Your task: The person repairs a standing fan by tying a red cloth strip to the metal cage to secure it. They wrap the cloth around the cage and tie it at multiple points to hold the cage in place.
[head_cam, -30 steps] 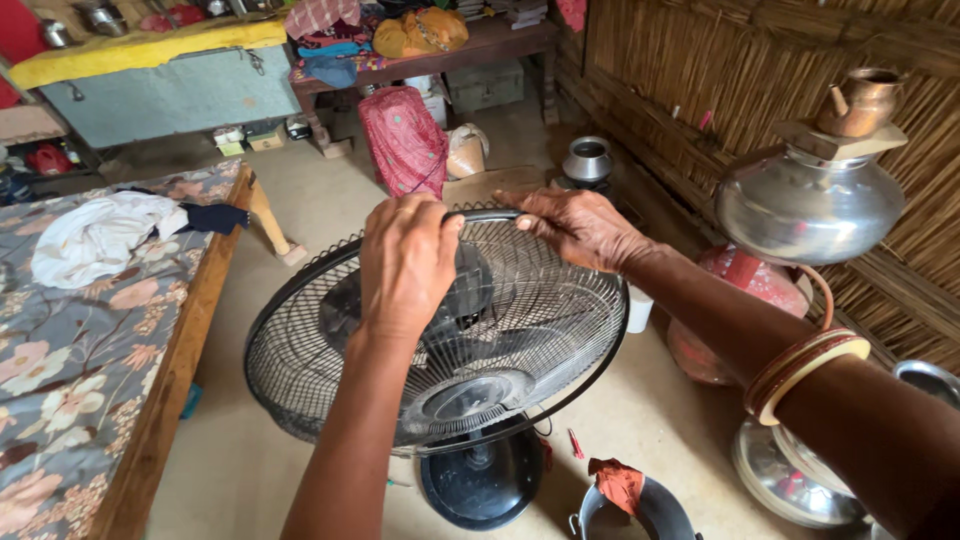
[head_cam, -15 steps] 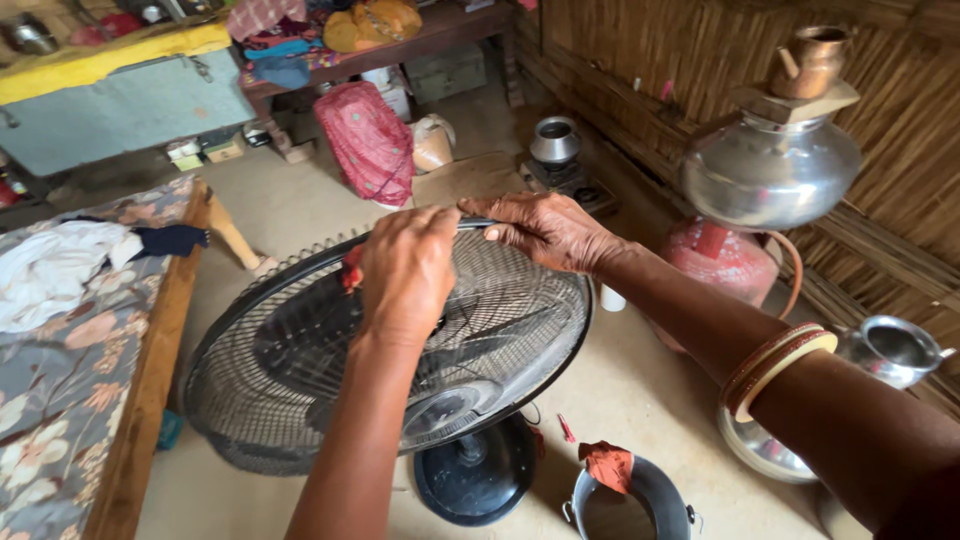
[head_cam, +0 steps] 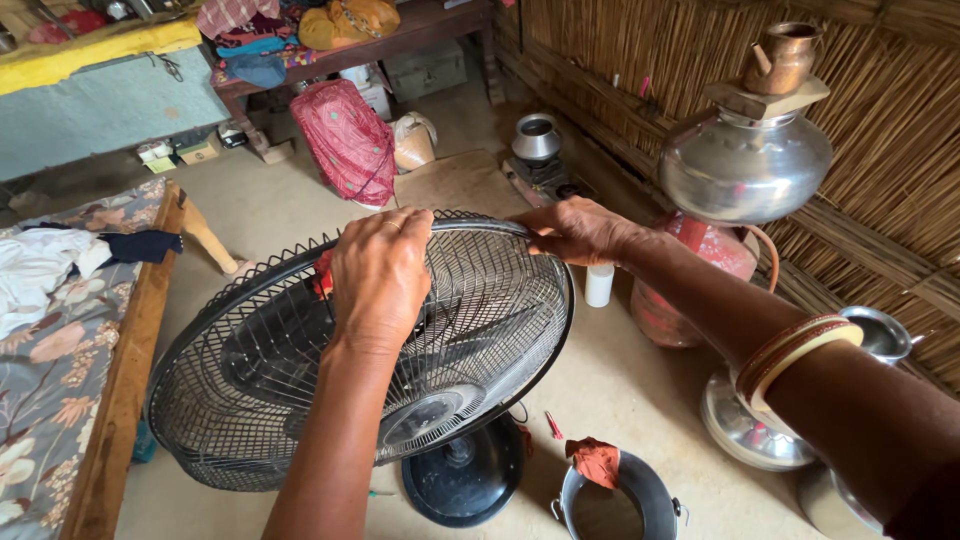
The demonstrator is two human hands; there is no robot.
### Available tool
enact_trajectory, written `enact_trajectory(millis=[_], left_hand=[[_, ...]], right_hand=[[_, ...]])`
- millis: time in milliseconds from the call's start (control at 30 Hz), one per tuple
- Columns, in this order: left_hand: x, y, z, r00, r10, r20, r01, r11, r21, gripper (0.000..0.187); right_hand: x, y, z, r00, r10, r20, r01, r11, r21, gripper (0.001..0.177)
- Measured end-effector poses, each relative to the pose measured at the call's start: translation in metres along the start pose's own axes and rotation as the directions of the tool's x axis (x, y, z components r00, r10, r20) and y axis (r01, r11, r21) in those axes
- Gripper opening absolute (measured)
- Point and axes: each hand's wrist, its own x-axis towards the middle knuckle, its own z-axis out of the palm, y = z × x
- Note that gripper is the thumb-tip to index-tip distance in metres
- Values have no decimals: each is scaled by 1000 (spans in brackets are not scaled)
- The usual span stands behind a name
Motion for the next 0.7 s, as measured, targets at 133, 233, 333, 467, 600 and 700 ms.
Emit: enact_trajectory(millis=[133, 233, 333, 467, 600, 700], left_hand=[[-1, -2, 0, 1000, 4, -10, -4, 1000, 12, 39], [0, -1, 2, 1000, 1, -26, -1, 1000, 4, 36], [-1, 0, 3, 999, -6, -36, 6, 1000, 2, 32], [-1, 0, 2, 999, -14, -40, 14, 1000, 9, 31], [0, 1, 3, 1000, 3, -28, -3, 1000, 21, 33], [0, 1, 2, 1000, -18, -24, 18, 1000, 14, 31]], right_hand=[[1, 4, 3, 957, 284, 65, -265, 940, -214, 48], [2, 0, 5, 907, 414, 77, -363, 861, -358, 37], [5, -5, 7, 885, 464, 47, -403, 811, -424, 32], [10, -6, 4, 871, 488, 57, -414, 791, -450, 31], [9, 0, 3, 879, 473, 57, -406, 805, -432, 32], [9, 0, 9, 887, 458, 63, -386, 808, -446, 31]])
